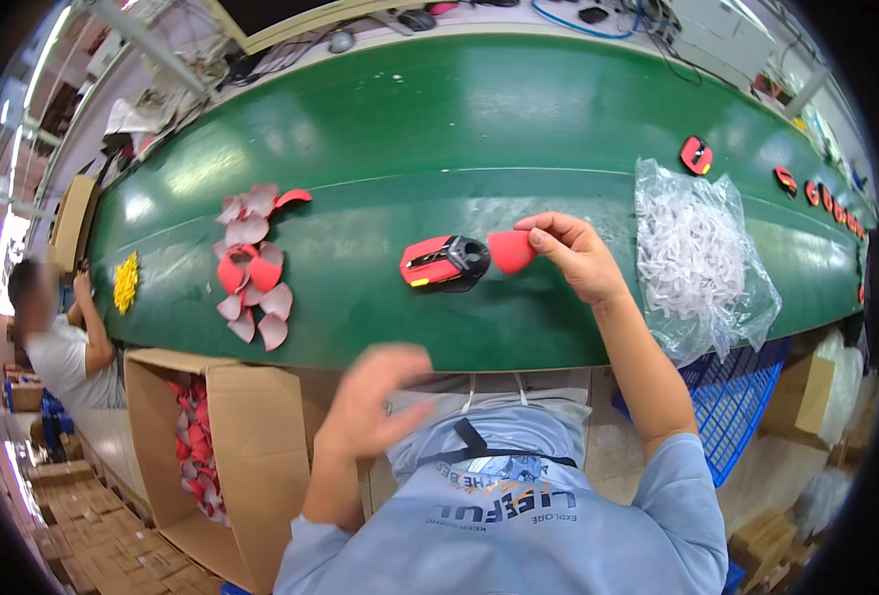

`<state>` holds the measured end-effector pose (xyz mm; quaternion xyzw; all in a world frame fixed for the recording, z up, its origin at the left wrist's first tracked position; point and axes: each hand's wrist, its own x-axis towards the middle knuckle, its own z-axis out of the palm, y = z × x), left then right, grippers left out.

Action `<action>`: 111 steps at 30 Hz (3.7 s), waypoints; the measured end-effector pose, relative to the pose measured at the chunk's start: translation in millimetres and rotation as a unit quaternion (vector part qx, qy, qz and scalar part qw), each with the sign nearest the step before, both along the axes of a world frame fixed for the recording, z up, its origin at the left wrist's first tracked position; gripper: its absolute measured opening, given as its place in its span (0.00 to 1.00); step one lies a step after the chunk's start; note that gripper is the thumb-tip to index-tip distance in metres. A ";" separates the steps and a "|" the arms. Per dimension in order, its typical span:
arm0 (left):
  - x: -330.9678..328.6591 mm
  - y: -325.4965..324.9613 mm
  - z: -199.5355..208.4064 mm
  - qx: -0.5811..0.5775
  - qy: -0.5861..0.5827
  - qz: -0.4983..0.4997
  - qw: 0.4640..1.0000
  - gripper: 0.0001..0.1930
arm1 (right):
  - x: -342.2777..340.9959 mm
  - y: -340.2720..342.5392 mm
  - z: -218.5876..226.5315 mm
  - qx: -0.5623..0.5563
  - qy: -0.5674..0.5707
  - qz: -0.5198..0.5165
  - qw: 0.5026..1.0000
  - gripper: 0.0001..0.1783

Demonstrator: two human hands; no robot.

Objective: Assembling pink and black components on a conveyor belt in an electronics factory.

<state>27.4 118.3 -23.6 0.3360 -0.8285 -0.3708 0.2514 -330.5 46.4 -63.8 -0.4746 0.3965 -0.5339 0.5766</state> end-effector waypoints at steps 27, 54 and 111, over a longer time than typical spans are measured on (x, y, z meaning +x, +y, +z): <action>-90.4 -101.7 -71.4 -0.202 -0.110 0.124 0.965 0.37 | 95.0 28.6 1.6 -0.148 0.386 -0.155 0.897 0.21; -54.0 -113.0 -54.4 -0.131 -0.094 -0.002 0.987 0.38 | 9.7 -2.3 18.3 -0.225 0.514 -0.020 0.827 0.21; -56.6 -116.4 -58.7 -0.290 -0.082 -0.135 0.944 0.32 | 32.4 6.1 -12.0 -0.216 0.506 0.036 0.834 0.36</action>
